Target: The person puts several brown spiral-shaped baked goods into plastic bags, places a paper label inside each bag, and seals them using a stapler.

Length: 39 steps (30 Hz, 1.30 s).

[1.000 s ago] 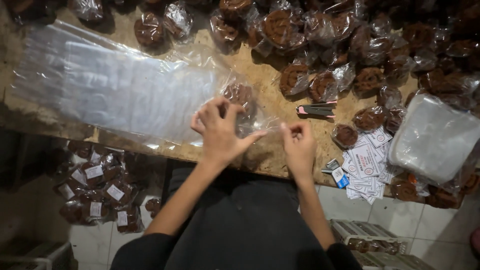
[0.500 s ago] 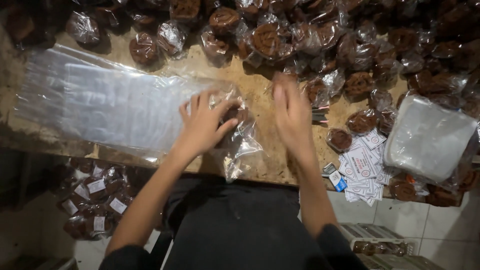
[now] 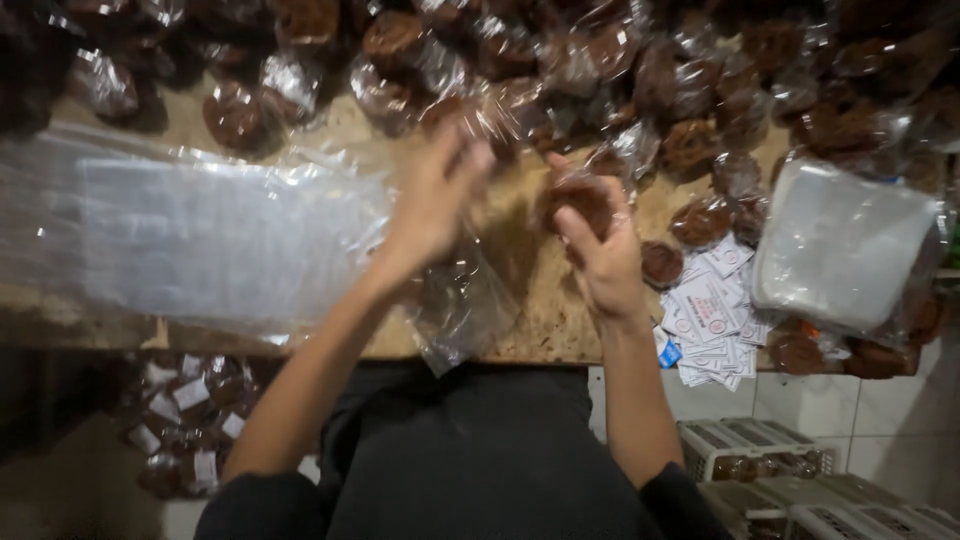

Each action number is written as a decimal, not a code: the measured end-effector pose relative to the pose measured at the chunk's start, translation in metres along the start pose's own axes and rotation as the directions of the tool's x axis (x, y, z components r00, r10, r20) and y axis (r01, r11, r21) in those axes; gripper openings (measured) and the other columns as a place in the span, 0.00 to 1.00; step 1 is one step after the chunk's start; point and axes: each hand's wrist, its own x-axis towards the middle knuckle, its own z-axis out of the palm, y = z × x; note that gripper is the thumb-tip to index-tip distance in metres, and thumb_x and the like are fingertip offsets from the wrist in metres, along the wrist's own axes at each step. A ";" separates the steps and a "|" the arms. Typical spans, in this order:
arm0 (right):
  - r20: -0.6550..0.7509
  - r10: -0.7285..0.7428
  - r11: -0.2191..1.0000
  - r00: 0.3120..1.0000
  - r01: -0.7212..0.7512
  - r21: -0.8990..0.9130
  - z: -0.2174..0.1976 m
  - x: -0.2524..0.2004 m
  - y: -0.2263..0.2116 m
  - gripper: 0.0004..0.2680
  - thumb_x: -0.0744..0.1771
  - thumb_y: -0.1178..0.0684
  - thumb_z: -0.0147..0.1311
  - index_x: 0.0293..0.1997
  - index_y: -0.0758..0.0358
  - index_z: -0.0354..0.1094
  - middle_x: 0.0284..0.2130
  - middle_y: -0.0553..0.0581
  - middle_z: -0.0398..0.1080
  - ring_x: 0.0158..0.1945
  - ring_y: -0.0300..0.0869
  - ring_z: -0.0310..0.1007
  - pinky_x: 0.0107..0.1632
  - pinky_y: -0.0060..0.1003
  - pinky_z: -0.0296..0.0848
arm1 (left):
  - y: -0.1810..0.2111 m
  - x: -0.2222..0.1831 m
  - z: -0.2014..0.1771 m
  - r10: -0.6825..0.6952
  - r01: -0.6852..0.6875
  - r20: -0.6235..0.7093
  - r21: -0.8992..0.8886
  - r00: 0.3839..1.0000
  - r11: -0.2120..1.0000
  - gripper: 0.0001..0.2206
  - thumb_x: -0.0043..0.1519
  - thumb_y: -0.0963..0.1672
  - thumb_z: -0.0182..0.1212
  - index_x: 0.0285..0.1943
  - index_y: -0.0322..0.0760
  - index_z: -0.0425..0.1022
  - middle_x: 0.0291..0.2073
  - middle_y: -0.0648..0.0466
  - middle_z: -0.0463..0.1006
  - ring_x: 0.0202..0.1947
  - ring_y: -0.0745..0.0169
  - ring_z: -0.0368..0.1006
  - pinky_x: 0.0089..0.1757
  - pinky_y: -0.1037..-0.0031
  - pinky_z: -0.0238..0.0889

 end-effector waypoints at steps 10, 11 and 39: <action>0.366 -0.287 0.303 0.885 0.446 -0.842 -0.030 -0.016 0.090 0.23 0.66 0.53 0.63 0.66 0.66 0.56 0.51 0.67 0.55 0.56 0.61 0.57 0.62 0.56 0.59 | -0.003 -0.159 0.014 -0.043 -0.004 0.025 0.900 0.999 0.436 0.45 0.54 0.52 0.72 0.81 0.60 0.48 0.77 0.38 0.31 0.72 0.21 0.20 0.59 0.29 0.30; 0.386 -0.230 0.305 0.893 0.443 -0.843 -0.030 -0.021 0.087 0.23 0.65 0.52 0.64 0.66 0.62 0.58 0.50 0.65 0.60 0.54 0.60 0.60 0.62 0.55 0.59 | -0.018 -0.154 0.010 -0.011 -0.011 0.017 0.917 1.000 0.398 0.37 0.60 0.47 0.62 0.80 0.60 0.49 0.77 0.41 0.33 0.73 0.24 0.23 0.59 0.31 0.34; 0.213 -0.092 0.620 0.973 0.223 -0.752 0.034 -0.083 0.106 0.29 0.69 0.44 0.55 0.75 0.67 0.44 0.63 0.77 0.51 0.65 0.67 0.59 0.66 0.58 0.59 | -0.037 -0.180 0.013 -0.030 0.329 -0.406 0.691 0.913 0.644 0.28 0.52 0.45 0.72 0.56 0.30 0.62 0.41 0.40 0.71 0.38 0.34 0.73 0.39 0.50 0.61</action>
